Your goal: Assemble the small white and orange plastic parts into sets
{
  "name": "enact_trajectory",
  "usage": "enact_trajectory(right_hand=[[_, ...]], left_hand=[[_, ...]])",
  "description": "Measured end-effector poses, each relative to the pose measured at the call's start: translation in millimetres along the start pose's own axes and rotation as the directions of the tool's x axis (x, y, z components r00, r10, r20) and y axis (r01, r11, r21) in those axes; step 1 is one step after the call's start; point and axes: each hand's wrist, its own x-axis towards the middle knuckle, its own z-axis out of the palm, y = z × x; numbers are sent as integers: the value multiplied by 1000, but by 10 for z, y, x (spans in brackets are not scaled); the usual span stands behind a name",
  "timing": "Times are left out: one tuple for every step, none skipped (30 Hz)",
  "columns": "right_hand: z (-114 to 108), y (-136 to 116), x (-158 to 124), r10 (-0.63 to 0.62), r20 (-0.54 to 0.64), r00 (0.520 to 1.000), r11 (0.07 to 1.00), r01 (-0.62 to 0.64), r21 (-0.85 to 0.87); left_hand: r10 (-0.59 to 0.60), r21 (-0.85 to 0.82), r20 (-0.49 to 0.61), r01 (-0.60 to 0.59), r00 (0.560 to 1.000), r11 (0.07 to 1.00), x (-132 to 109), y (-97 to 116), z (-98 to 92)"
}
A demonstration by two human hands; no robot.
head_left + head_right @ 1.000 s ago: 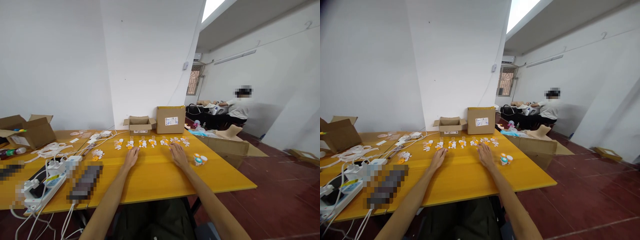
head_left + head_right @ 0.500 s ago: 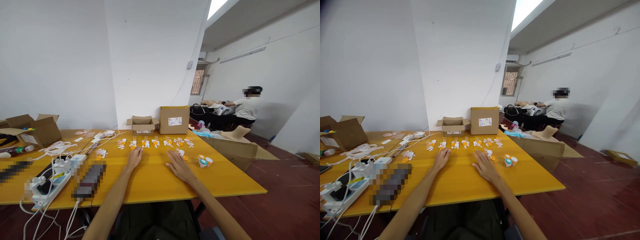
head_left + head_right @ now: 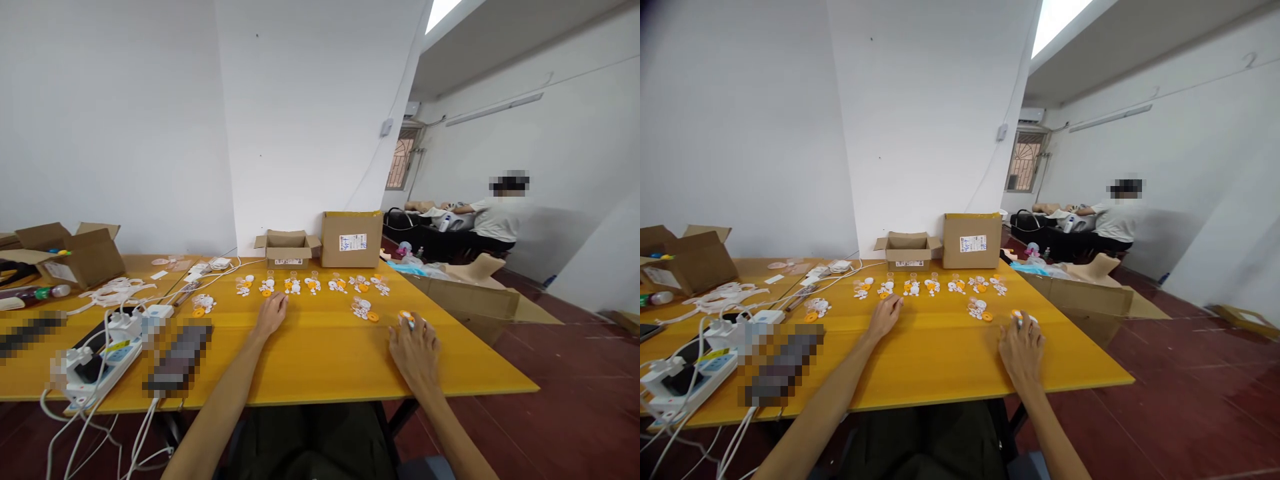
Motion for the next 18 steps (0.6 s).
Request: enact_trajectory(right_hand=[[-10,1,-14,-2,5,1000,1000,2,-5],[-12,3,-29,-5,5,1000,1000,5,-6],[-8,7,-45,-9,1,1000,1000,9,-2],[2,13,-60,-16,-6,1000,1000,16,8],[19,21,-76,-24,-14,1000,999,24,24],[40,29,-91,-33,-22,999,998,34,44],[63,35,-104,-45,-26,999,996,47,69],[87,36,-114,-58,-28,998,993,61,99],[110,30,-122,-70,-26,997,988,73,134],[130,13,-128,-81,-23,996,981,84,173],[145,-16,-133,-89,-19,996,972,91,216],[156,-60,-138,-94,-11,996,960,94,264],[163,-117,-142,-97,0,995,945,92,314],[166,-187,-147,-101,18,995,925,87,369],[167,-269,-152,-108,47,993,901,78,426],[168,-359,-155,-128,87,988,871,70,486],[170,-455,-156,-155,138,978,838,56,543],[174,-555,-151,-179,185,966,803,34,595]], left_hand=[[4,-1,-4,-4,1000,1000,-2,-2,2],[7,-2,-7,-7,1000,1000,-5,-4,3],[9,-2,-10,-9,1000,1000,-7,-6,5],[10,-2,-10,-10,1000,1000,-8,-7,7],[11,-3,-10,-11,1000,1000,-9,-9,9],[13,-3,-9,-13,1000,1000,-8,-11,12],[14,-3,-6,-14,1000,1000,-8,-14,14],[16,-2,-5,-16,1000,1000,-7,-16,16],[18,-1,-2,-18,1000,1000,-6,-17,18],[21,2,1,-21,1000,1000,-6,-18,20],[25,5,4,-25,1000,1000,-7,-16,22],[31,8,8,-31,999,999,-8,-12,23],[40,10,16,-40,999,999,-11,-4,25],[50,10,28,-50,998,999,-16,7,28],[61,8,44,-61,997,998,-22,24,32],[75,3,64,-75,995,997,-29,44,37],[91,-4,82,-91,992,996,-39,68,44],[112,-14,102,-111,989,994,-49,95,52]])
